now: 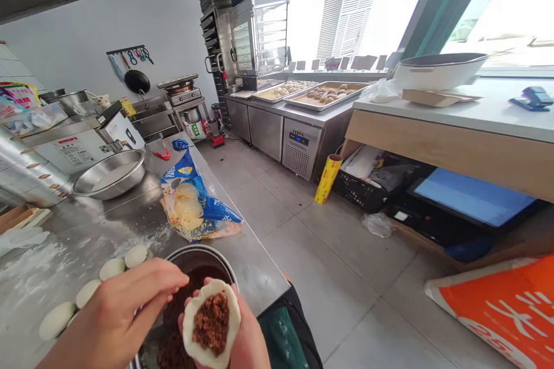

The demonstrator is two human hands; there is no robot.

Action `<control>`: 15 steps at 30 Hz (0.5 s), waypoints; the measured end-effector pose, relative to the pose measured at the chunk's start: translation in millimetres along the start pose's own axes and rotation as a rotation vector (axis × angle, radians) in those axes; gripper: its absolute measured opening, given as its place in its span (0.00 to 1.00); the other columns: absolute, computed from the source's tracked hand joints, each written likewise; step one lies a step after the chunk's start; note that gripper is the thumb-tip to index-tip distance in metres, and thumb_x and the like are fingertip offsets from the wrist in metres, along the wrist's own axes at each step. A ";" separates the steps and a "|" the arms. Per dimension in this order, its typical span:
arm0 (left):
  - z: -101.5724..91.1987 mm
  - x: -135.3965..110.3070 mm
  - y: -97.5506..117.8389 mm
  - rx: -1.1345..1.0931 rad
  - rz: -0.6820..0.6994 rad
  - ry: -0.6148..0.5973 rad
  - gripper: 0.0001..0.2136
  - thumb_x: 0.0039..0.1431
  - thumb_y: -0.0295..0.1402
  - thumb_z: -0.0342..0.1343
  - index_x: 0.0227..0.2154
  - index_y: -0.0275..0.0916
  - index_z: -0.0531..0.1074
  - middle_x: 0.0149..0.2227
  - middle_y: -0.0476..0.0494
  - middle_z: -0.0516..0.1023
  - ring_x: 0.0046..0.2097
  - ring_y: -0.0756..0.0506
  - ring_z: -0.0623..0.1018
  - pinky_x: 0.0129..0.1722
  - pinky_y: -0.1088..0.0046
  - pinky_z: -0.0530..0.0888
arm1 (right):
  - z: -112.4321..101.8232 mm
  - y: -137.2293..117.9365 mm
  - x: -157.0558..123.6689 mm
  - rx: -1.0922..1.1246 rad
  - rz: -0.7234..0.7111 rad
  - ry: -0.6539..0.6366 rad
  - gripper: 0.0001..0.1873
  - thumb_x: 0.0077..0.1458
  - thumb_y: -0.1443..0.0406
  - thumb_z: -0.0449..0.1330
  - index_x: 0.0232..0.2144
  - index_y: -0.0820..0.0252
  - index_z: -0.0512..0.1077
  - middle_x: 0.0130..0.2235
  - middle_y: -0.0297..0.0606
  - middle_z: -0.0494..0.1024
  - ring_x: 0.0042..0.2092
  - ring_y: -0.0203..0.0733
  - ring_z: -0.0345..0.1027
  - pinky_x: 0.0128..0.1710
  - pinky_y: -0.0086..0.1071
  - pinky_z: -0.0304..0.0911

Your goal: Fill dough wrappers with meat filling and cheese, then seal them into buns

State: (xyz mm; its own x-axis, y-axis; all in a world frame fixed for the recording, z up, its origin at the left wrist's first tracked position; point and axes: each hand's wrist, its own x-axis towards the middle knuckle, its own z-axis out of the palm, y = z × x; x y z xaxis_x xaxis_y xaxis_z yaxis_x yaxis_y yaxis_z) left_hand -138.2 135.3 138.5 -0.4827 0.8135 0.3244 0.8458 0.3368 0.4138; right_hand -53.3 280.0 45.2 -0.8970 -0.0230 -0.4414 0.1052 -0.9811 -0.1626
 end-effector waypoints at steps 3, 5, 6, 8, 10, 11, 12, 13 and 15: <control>-3.9 0.0 -3.9 0.000 -0.043 -0.155 0.12 0.70 0.23 0.50 0.46 0.46 0.74 0.43 0.50 0.81 0.43 0.51 0.81 0.42 0.79 0.79 | -3.2 0.8 6.3 0.122 0.053 0.059 0.19 0.51 0.52 0.72 0.37 0.61 0.82 0.35 0.44 0.85 0.36 0.47 0.77 0.34 0.39 0.71; 8.1 -1.8 -3.5 0.032 0.040 -0.246 0.11 0.68 0.22 0.52 0.44 0.44 0.74 0.43 0.48 0.81 0.43 0.48 0.80 0.42 0.75 0.79 | -7.3 3.1 8.8 0.188 0.072 0.087 0.22 0.50 0.50 0.73 0.39 0.61 0.82 0.34 0.42 0.84 0.34 0.43 0.75 0.32 0.34 0.69; 16.1 -2.6 -2.4 0.056 0.080 -0.257 0.12 0.66 0.21 0.52 0.44 0.44 0.74 0.42 0.47 0.81 0.42 0.47 0.80 0.42 0.72 0.80 | -9.7 4.4 9.5 0.206 0.078 0.095 0.22 0.50 0.50 0.73 0.40 0.61 0.83 0.34 0.40 0.84 0.32 0.41 0.74 0.30 0.32 0.67; 30.4 -2.7 0.4 0.093 0.119 -0.217 0.14 0.63 0.19 0.51 0.45 0.43 0.74 0.41 0.45 0.81 0.41 0.45 0.79 0.43 0.68 0.80 | -13.6 6.4 9.8 0.227 0.087 0.112 0.23 0.51 0.50 0.73 0.42 0.60 0.83 0.32 0.37 0.83 0.29 0.37 0.71 0.28 0.29 0.64; 37.1 -0.9 3.0 0.095 0.091 -0.194 0.15 0.61 0.19 0.51 0.45 0.43 0.74 0.39 0.45 0.80 0.40 0.44 0.79 0.41 0.66 0.80 | -14.0 6.4 7.7 0.233 0.094 0.122 0.23 0.52 0.50 0.73 0.42 0.61 0.83 0.32 0.37 0.83 0.27 0.36 0.68 0.25 0.28 0.61; 36.8 0.4 4.1 0.087 0.073 -0.191 0.15 0.60 0.19 0.52 0.45 0.43 0.73 0.39 0.46 0.80 0.40 0.44 0.79 0.40 0.66 0.80 | -12.3 5.3 5.5 0.226 0.096 0.121 0.22 0.53 0.50 0.72 0.42 0.61 0.83 0.32 0.37 0.83 0.26 0.35 0.67 0.25 0.28 0.60; 34.2 1.6 4.8 0.074 0.055 -0.191 0.15 0.60 0.20 0.53 0.46 0.43 0.73 0.39 0.47 0.80 0.40 0.44 0.79 0.39 0.67 0.79 | -9.3 3.5 2.5 0.220 0.096 0.115 0.21 0.55 0.50 0.70 0.41 0.61 0.83 0.32 0.38 0.84 0.26 0.36 0.67 0.25 0.29 0.60; 29.7 2.5 5.1 0.058 0.040 -0.190 0.15 0.61 0.20 0.53 0.46 0.44 0.72 0.39 0.48 0.80 0.40 0.45 0.79 0.38 0.69 0.79 | -5.3 1.0 -1.1 0.221 0.096 0.102 0.20 0.56 0.51 0.70 0.41 0.61 0.83 0.33 0.39 0.84 0.27 0.36 0.68 0.26 0.29 0.61; 17.4 2.1 3.8 0.030 0.013 -0.182 0.14 0.64 0.22 0.54 0.47 0.46 0.71 0.40 0.50 0.80 0.40 0.48 0.80 0.38 0.73 0.78 | 4.3 -4.9 -9.2 0.216 0.080 0.075 0.19 0.57 0.53 0.69 0.41 0.63 0.82 0.34 0.41 0.84 0.30 0.38 0.72 0.30 0.30 0.65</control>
State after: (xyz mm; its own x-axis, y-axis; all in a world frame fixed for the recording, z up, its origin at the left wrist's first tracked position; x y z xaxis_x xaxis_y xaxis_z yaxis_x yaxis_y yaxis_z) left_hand -132.2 146.5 126.0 -0.4249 0.8893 0.1692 0.8595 0.3376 0.3838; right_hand -47.4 284.2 53.8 -0.8545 -0.0959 -0.5105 0.0729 -0.9952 0.0649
